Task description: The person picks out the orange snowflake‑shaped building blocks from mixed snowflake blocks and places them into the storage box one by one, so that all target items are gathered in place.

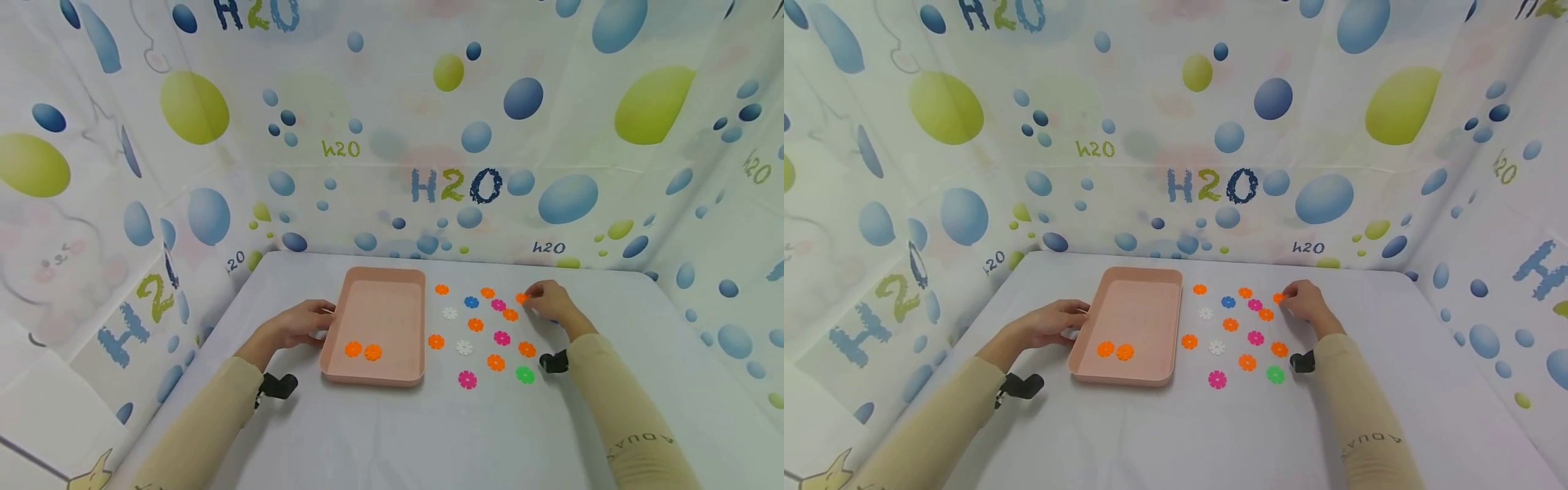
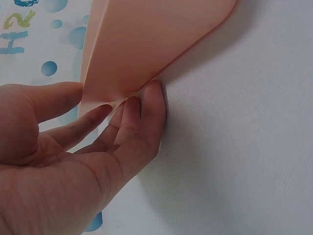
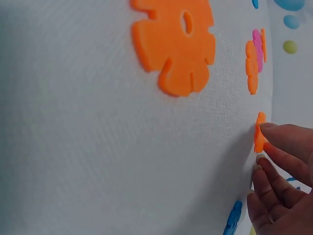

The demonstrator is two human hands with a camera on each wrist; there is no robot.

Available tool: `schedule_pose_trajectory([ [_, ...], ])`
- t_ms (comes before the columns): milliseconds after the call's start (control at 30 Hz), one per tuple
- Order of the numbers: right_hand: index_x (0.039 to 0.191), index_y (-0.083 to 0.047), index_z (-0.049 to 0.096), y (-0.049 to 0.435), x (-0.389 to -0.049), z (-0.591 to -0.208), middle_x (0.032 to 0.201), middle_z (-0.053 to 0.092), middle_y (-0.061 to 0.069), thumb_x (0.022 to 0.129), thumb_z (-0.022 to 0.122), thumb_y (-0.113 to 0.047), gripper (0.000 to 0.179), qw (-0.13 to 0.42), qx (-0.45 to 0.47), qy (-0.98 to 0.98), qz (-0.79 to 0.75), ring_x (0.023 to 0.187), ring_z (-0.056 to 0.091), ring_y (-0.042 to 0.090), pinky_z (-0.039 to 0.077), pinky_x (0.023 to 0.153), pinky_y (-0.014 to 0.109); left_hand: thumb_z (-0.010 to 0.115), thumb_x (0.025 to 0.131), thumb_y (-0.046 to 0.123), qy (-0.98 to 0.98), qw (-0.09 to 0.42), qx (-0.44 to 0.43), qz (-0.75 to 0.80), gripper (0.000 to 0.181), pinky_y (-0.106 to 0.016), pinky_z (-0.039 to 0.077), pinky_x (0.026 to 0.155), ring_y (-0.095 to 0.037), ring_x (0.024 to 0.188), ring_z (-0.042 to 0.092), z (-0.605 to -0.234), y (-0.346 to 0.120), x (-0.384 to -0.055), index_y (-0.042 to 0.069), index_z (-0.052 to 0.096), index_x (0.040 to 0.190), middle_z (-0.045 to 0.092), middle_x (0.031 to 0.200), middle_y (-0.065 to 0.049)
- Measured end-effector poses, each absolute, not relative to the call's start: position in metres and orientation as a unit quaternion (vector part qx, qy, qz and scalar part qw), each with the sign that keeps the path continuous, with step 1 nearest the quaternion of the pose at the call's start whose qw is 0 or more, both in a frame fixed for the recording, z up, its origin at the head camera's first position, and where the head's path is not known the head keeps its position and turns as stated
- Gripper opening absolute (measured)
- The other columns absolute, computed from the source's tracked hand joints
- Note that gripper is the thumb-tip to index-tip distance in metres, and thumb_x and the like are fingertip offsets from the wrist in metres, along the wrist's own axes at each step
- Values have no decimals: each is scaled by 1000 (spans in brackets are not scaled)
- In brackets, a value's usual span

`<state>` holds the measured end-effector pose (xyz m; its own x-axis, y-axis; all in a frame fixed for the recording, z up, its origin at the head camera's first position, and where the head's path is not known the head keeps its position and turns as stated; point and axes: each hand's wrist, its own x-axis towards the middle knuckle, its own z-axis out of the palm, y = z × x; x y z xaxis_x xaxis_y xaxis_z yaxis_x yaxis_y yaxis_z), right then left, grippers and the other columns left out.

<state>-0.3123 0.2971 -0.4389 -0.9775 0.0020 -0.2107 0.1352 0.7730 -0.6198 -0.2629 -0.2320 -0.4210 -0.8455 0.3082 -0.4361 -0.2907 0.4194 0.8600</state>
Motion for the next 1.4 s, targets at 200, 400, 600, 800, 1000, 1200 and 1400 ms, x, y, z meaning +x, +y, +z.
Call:
schedule_pose_trajectory([
  [200, 128, 7, 55, 298, -311, -439, 123, 56, 26, 98, 62, -17, 39, 87, 43, 937, -335, 105, 53, 37, 51, 98, 49, 52, 106, 14, 796, 280, 5, 537, 49, -55, 51, 103, -36, 119, 52, -421, -231, -262, -5, 37, 149, 41, 149, -27],
  [400, 124, 5, 59, 296, -308, -437, 121, 60, 25, 100, 63, -19, 34, 69, 39, 935, -345, 102, 56, 35, 54, 94, 46, 53, 106, 14, 799, 278, 7, 533, 49, -55, 51, 103, -36, 120, 52, -421, -232, -263, -5, 38, 149, 40, 150, -27],
  [600, 123, 4, 63, 292, -301, -429, 119, 63, 24, 102, 61, -18, 30, 48, 6, 935, -352, 102, 57, 35, 54, 94, 47, 53, 107, 15, 801, 279, 5, 530, 50, -55, 50, 104, -37, 121, 51, -420, -232, -263, -4, 36, 150, 38, 152, -27],
  [800, 122, 3, 64, 277, -294, -423, 118, 65, 21, 102, 62, -18, 29, 37, -24, 928, -369, 104, 58, 34, 54, 97, 46, 53, 107, 15, 800, 280, 4, 530, 50, -55, 50, 104, -37, 122, 50, -421, -232, -263, -4, 37, 150, 39, 151, -27],
  [1000, 123, 3, 65, 257, -286, -415, 115, 67, 19, 101, 65, -16, 29, 37, -49, 924, -379, 103, 62, 32, 57, 96, 44, 53, 106, 15, 800, 281, 3, 531, 50, -55, 51, 103, -37, 121, 50, -422, -232, -264, -4, 37, 150, 39, 150, -27],
  [1200, 121, 3, 66, 236, -279, -412, 111, 70, 16, 100, 66, -13, 27, 34, -91, 916, -388, 101, 65, 31, 59, 89, 37, 53, 106, 14, 802, 278, 7, 528, 51, -56, 50, 103, -36, 120, 51, -422, -231, -265, -5, 36, 150, 40, 150, -28],
  [1400, 114, 0, 70, 210, -268, -409, 104, 72, 12, 98, 68, -12, 19, 40, -144, 903, -402, 95, 66, 28, 59, 87, 36, 54, 106, 14, 802, 280, 3, 528, 51, -55, 51, 103, -36, 119, 51, -421, -231, -264, -5, 36, 149, 41, 149, -27],
])
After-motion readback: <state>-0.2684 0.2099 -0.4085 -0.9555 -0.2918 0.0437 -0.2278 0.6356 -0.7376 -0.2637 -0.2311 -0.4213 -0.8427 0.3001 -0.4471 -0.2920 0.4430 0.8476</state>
